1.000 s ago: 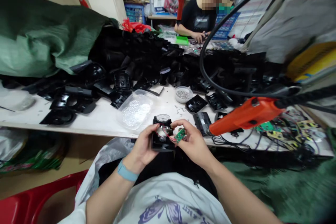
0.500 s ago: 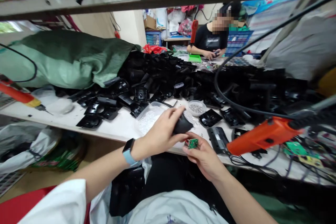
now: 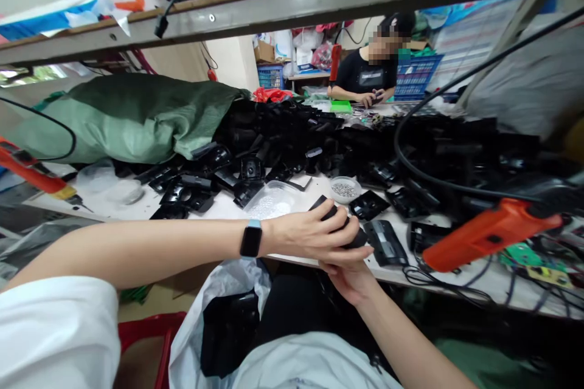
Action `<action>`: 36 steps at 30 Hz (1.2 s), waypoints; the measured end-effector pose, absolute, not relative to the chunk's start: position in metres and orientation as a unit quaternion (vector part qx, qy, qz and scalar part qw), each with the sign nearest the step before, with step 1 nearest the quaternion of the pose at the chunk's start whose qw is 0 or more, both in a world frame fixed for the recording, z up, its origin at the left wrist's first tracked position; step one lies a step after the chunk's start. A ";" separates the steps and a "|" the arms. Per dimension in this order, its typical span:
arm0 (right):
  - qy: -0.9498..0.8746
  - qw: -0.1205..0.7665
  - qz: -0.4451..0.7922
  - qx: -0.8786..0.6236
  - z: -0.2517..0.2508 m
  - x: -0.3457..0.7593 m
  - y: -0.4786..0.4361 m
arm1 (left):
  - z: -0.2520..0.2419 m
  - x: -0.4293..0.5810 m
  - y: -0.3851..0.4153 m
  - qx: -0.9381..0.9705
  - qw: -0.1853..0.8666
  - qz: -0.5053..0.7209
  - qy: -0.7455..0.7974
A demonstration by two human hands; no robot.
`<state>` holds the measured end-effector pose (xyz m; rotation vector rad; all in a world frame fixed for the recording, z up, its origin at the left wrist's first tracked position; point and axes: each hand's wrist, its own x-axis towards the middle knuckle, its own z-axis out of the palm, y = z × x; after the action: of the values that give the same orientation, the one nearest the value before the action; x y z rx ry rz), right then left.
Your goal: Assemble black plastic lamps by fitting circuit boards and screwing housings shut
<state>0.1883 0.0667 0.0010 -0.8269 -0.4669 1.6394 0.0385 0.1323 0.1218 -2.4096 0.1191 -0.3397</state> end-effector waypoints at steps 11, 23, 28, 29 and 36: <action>-0.232 0.582 0.692 -0.359 -0.004 0.187 0.071 | 0.119 0.039 0.135 -0.924 0.367 -0.102 0.042; -0.342 0.494 0.711 -0.366 0.043 0.219 0.056 | 0.046 0.014 0.115 -0.404 -0.690 -0.456 -0.390; -0.408 0.432 0.699 -0.398 0.039 0.214 0.053 | 0.018 0.018 0.087 -0.269 -0.763 -0.449 -0.379; -0.416 0.423 0.697 -0.403 0.036 0.210 0.053 | 0.015 0.021 0.084 -0.276 -0.753 -0.460 -0.381; -0.505 0.418 0.607 -0.449 0.027 0.191 0.053 | 0.002 0.027 0.079 -0.416 -0.604 -0.499 -0.461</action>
<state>0.1909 0.0534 0.0269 -1.1261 -1.2681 1.5223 0.0266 0.0792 0.0019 -2.3186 -2.5705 -2.7787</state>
